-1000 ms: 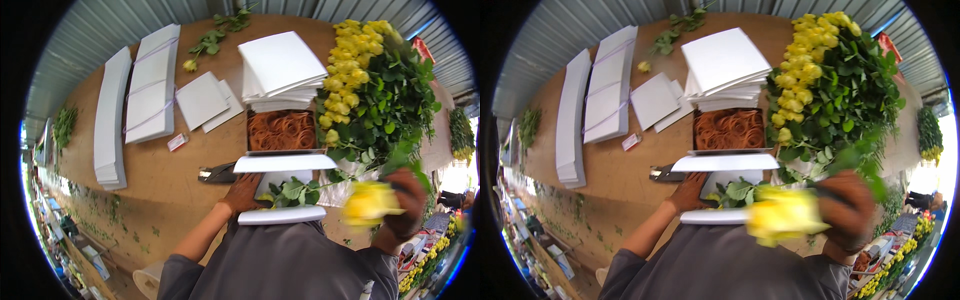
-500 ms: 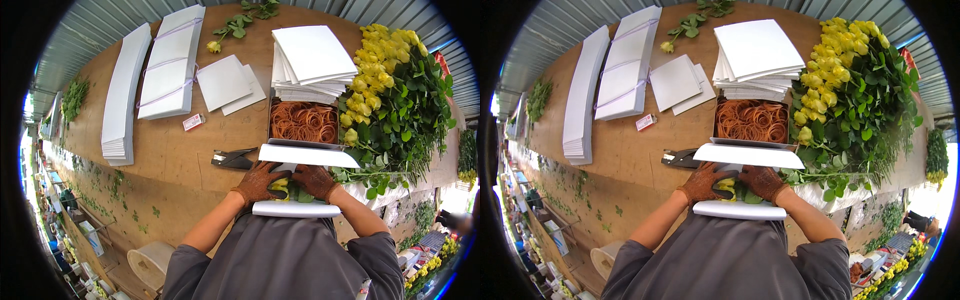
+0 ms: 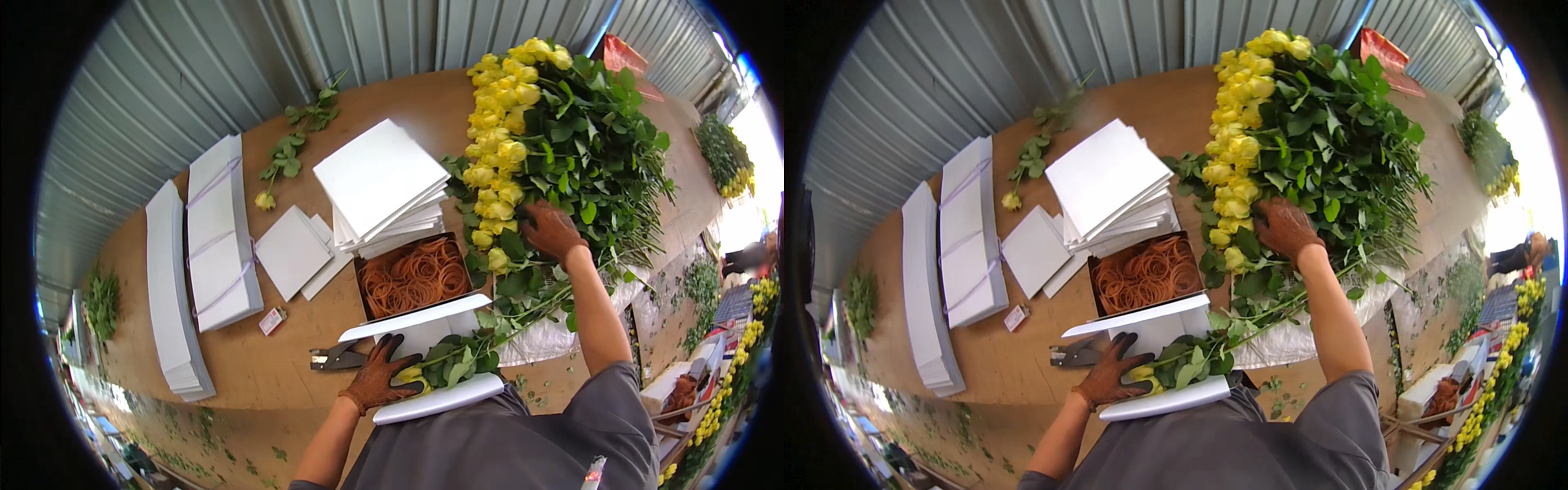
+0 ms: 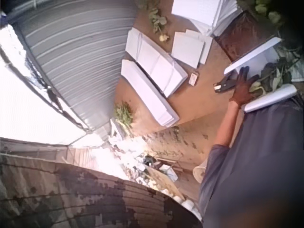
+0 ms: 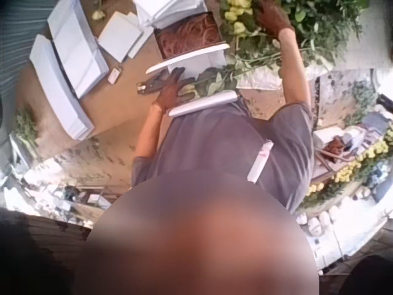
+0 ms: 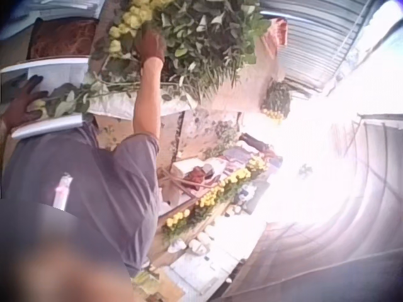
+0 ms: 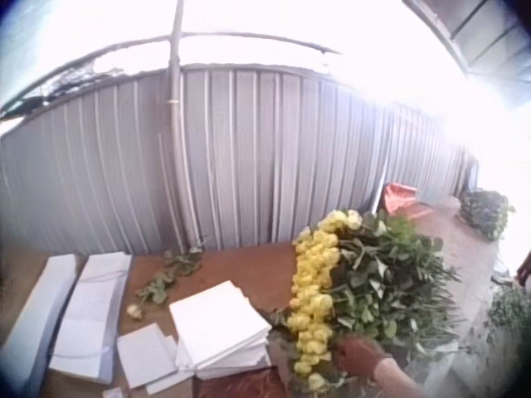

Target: The person wraps yellow roses in white paper at a workbench. They select flowers, fold paper around the stems, and secure the bundle with a stapler.

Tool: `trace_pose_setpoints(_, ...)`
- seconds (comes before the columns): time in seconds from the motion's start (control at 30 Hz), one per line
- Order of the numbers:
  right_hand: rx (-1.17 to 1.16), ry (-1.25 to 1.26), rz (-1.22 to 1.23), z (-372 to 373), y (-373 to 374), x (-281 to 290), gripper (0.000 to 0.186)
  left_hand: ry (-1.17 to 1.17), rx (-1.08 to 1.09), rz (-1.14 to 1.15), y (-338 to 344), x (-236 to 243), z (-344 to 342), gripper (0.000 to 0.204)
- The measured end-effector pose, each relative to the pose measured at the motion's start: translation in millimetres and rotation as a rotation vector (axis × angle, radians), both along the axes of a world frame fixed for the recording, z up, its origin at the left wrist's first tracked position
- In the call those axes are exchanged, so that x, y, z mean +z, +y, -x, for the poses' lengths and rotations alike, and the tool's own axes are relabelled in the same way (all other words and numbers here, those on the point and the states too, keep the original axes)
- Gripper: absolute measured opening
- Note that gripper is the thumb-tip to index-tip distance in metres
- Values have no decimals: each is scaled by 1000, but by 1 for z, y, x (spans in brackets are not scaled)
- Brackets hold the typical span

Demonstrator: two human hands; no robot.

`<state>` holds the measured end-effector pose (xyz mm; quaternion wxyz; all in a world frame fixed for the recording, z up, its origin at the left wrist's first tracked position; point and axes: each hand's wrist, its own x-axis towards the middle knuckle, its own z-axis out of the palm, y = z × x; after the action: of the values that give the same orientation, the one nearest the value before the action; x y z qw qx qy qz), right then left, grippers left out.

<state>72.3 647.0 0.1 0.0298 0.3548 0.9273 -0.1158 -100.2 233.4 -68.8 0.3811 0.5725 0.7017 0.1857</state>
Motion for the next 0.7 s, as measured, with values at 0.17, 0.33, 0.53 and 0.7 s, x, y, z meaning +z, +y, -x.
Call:
trace_pose_setpoints(0.17,-67,-221,-308,8,6,-43,39,-13,160,-89,10,-11,-4,38)
trace_pose_setpoints(0.33,83,333,59,-43,17,-15,29,-5,251,-25,4,-20,-14,44)
trace_pose_setpoints(0.53,-196,1031,50,-112,4,73,32,-54,310,25,5,-15,-17,36)
trace_pose_setpoints(0.7,-217,979,-163,-109,-4,90,33,59,263,-149,1,-26,-15,37)
